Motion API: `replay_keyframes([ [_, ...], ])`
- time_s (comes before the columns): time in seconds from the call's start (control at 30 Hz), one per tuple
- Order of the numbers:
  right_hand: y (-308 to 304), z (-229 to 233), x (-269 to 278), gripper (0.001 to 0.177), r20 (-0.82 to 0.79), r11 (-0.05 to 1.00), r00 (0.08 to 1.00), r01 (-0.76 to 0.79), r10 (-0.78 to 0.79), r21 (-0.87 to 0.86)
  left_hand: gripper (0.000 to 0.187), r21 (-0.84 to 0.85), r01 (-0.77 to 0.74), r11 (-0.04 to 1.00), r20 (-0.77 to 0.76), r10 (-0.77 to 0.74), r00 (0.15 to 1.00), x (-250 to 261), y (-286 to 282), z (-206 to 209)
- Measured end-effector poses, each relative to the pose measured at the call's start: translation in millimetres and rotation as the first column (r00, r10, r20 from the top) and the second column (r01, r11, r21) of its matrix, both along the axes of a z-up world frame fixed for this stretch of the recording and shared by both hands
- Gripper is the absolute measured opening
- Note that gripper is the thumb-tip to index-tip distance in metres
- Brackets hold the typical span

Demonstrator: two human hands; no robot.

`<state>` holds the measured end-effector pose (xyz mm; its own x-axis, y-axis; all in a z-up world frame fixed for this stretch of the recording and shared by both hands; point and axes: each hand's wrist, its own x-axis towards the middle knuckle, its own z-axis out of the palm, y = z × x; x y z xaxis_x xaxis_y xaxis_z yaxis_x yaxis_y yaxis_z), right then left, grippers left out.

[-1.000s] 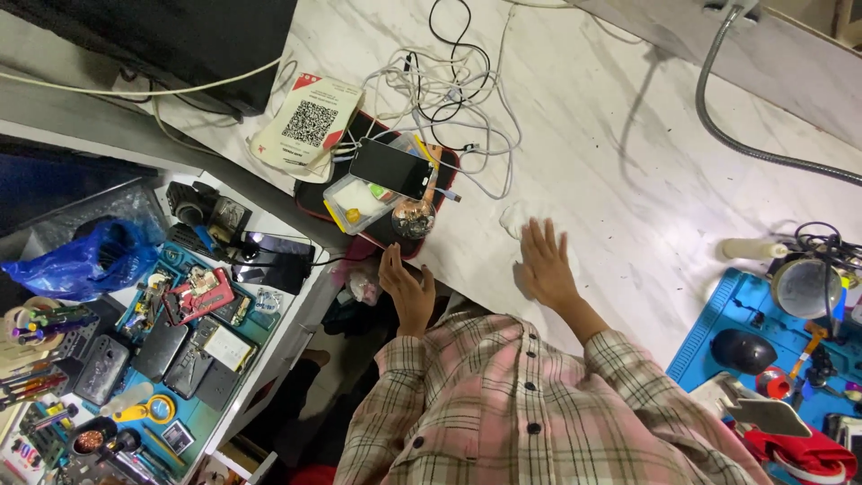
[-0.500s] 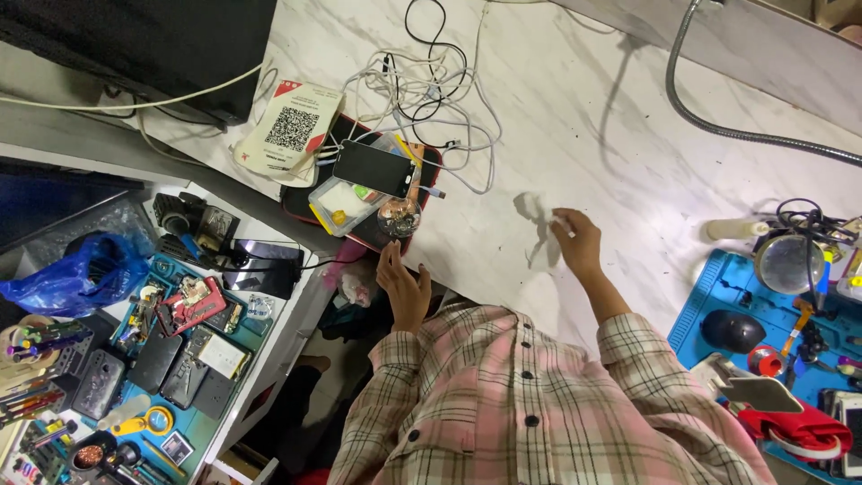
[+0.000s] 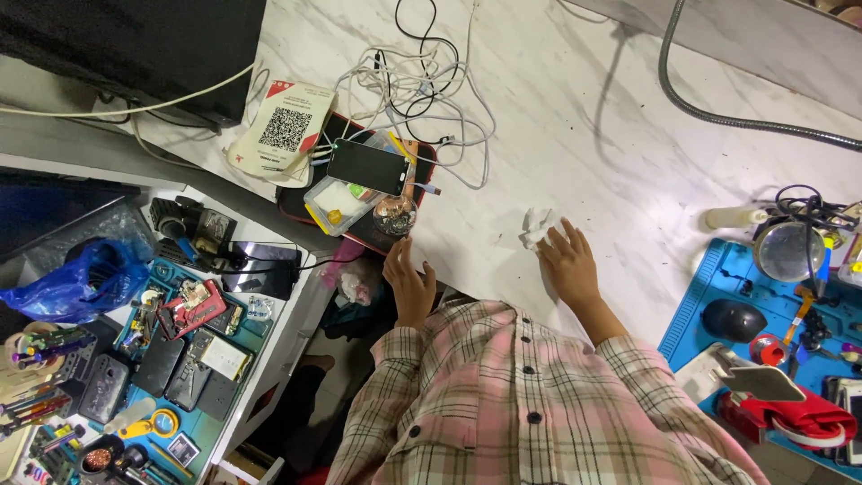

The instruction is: Organizing a cluttered workspace by repositioning phone boxes, smartphones, and tools, and cleaning the desk surface with a cloth.

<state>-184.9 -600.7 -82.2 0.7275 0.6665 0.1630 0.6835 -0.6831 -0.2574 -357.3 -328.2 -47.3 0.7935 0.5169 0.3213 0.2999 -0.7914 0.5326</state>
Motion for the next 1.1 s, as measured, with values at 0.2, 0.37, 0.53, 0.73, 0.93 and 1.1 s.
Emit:
replay_keyframes([
  [0.2,21.8,3.2,32.0,0.011,0.051,0.998,0.997,-0.059,0.059,-0.006,0.058,0.041,-0.002,0.999,0.044,0.000,0.999,-4.9,4.5,1.2],
  [0.37,82.7,17.3,59.7,0.035,-0.024,0.984,0.996,-0.082,0.087,0.158,0.059,0.027,-0.045,0.999,0.033,0.044,0.998,-19.2,2.7,5.9],
  [0.53,121.8,-10.0,51.9,0.031,-0.167,0.960,0.946,-0.280,0.278,0.017,0.062,0.058,-0.086,0.995,0.038,0.084,0.996,-33.1,-9.8,11.5],
  [0.73,31.8,-6.4,18.5,0.015,-0.150,0.872,0.859,-0.481,0.489,0.093,0.067,0.089,-0.087,0.992,-0.001,0.087,0.996,-64.2,-53.9,2.1],
  [0.93,-113.4,5.9,-45.5,0.015,-0.215,0.860,0.837,-0.459,0.503,0.224,0.061,-0.082,-0.005,0.997,-0.107,-0.004,0.994,-83.0,-122.7,11.5],
  [1.1,-220.2,21.2,-83.7,0.023,-0.361,0.915,0.848,-0.400,0.389,0.047,0.059,-0.048,0.065,0.997,-0.076,-0.068,0.995,-80.7,-170.1,6.2],
])
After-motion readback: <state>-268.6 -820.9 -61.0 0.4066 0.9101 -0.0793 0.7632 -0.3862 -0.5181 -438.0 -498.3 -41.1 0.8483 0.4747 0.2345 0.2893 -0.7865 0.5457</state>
